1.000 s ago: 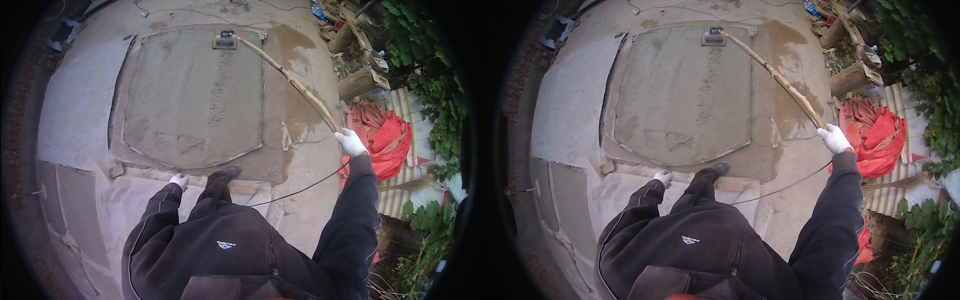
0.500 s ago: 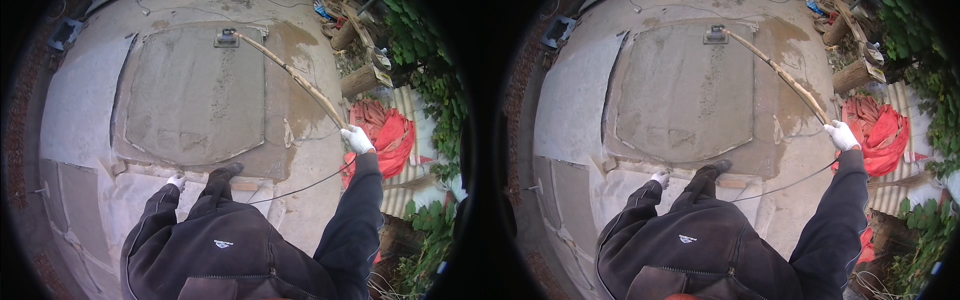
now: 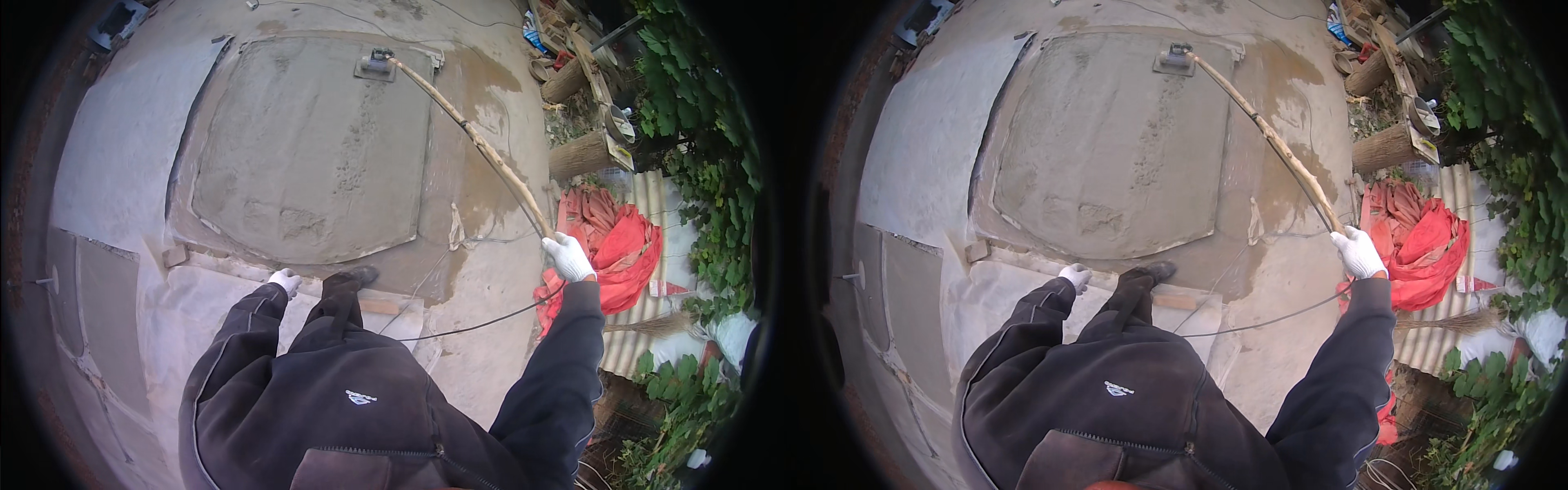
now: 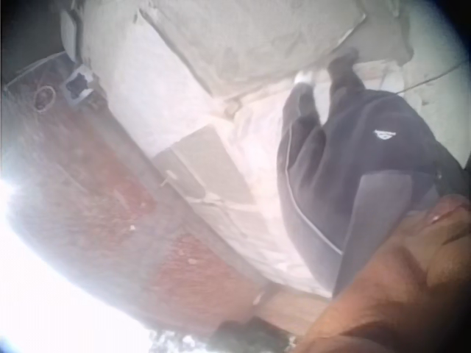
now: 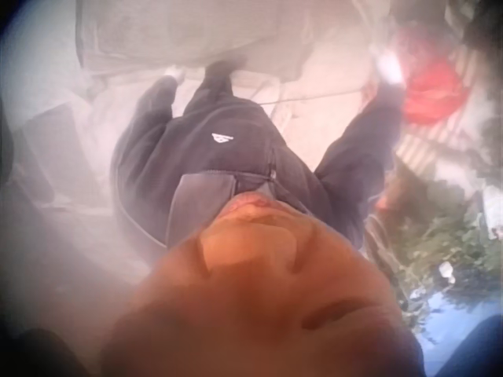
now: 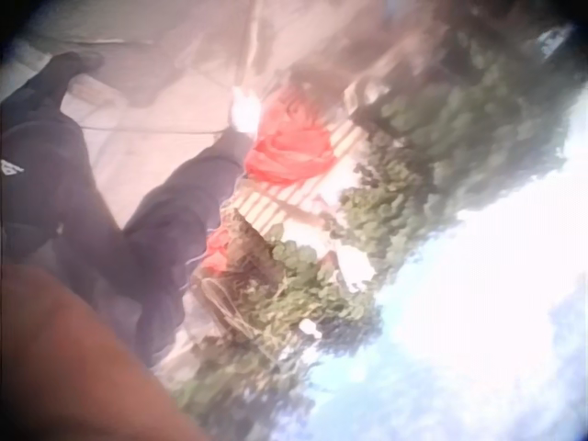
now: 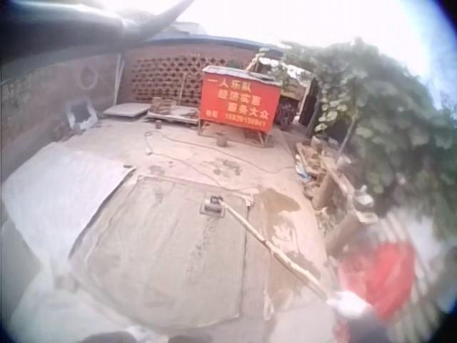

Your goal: The person uses a long-handled power trowel to smooth a freshly poured concrete slab. The person moves the trowel back and forth across the surface, gradually leveling and finishing the wet concrete.

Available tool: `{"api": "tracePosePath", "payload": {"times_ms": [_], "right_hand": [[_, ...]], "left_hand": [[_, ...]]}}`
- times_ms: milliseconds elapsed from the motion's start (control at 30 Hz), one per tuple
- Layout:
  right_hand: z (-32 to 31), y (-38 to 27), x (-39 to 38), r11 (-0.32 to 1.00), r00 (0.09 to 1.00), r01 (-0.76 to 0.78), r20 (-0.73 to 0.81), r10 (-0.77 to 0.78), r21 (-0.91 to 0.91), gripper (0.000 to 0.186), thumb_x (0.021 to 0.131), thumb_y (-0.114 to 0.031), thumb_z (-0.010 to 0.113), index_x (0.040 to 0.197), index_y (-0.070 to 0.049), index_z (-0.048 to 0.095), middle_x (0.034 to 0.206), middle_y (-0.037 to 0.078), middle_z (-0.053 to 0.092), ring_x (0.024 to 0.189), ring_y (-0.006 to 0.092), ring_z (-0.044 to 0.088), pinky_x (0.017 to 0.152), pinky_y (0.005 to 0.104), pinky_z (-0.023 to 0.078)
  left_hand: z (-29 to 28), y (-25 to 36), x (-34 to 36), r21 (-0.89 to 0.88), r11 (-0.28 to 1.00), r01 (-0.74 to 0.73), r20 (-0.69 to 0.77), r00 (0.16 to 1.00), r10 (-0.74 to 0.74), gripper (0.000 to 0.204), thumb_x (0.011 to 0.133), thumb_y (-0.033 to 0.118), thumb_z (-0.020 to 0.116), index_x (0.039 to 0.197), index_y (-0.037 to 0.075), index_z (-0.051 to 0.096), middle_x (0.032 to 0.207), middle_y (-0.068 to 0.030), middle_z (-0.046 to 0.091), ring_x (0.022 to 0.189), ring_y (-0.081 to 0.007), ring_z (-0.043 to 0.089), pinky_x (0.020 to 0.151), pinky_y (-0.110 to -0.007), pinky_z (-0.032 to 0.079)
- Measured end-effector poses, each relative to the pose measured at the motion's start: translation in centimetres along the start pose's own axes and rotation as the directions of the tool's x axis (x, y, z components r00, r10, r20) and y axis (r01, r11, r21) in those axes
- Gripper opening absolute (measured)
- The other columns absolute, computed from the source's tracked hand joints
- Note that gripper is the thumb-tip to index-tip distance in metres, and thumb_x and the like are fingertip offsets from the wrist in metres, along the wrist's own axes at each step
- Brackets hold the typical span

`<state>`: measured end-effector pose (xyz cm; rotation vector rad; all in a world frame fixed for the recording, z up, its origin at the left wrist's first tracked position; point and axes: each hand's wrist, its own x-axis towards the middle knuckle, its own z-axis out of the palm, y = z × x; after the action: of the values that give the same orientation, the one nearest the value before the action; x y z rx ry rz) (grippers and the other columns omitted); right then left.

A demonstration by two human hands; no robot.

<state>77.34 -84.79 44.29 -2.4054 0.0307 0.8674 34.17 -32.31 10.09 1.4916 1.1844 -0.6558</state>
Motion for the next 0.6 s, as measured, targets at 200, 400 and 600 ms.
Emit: {"api": "tracePosePath", "payload": {"times_ms": [200, 400, 600], "right_hand": [[0.4, 0.6, -1.5, 1.0, 0.999, 0.02, -0.027, -0.02, 0.005, 0.029, 0.101, -0.026, 0.065, 0.114, 0.0, 0.065, 0.073, -0.004, 0.05, 0.06, 0.0088, 0.046, 0.053, 0.0295, 0.038], [3.0, -1.3, -4.0, 1.0, 1.0, -0.005, -0.001, 0.005, 0.013, 0.032, 0.102, -0.026, 0.064, 0.116, 0.002, 0.065, 0.075, -0.002, 0.054, 0.064, 0.0098, 0.048, 0.058, 0.0304, 0.041], [4.1, -0.6, -4.5, 0.996, 0.999, 0.027, -0.019, -0.029, -0.087, 0.035, 0.102, -0.028, 0.062, 0.116, 0.004, 0.065, 0.076, 0.0, 0.056, 0.065, 0.0113, 0.051, 0.06, 0.0316, 0.043]], "left_hand": [[0.1, -1.1, 0.2, 0.045, 0.999, 0.011, -0.043, 0.999, -0.009, 0.035, 0.096, 0.024, 0.066, 0.123, 0.003, 0.068, 0.084, -0.0077, 0.067, 0.061, -0.02, 0.064, 0.052, -0.036, 0.051], [0.3, -3.6, 1.1, 0.067, 0.997, 0.025, -0.034, 0.999, -0.023, 0.035, 0.094, 0.027, 0.067, 0.12, 0.003, 0.071, 0.082, -0.0096, 0.071, 0.061, -0.0211, 0.068, 0.055, -0.038, 0.054], [0.3, -2.9, 1.5, 0.059, 0.998, -0.018, -0.021, 1.0, 0.019, 0.036, 0.094, 0.028, 0.069, 0.119, 0.002, 0.07, 0.08, -0.0095, 0.07, 0.058, -0.0193, 0.064, 0.053, -0.037, 0.05]]}}
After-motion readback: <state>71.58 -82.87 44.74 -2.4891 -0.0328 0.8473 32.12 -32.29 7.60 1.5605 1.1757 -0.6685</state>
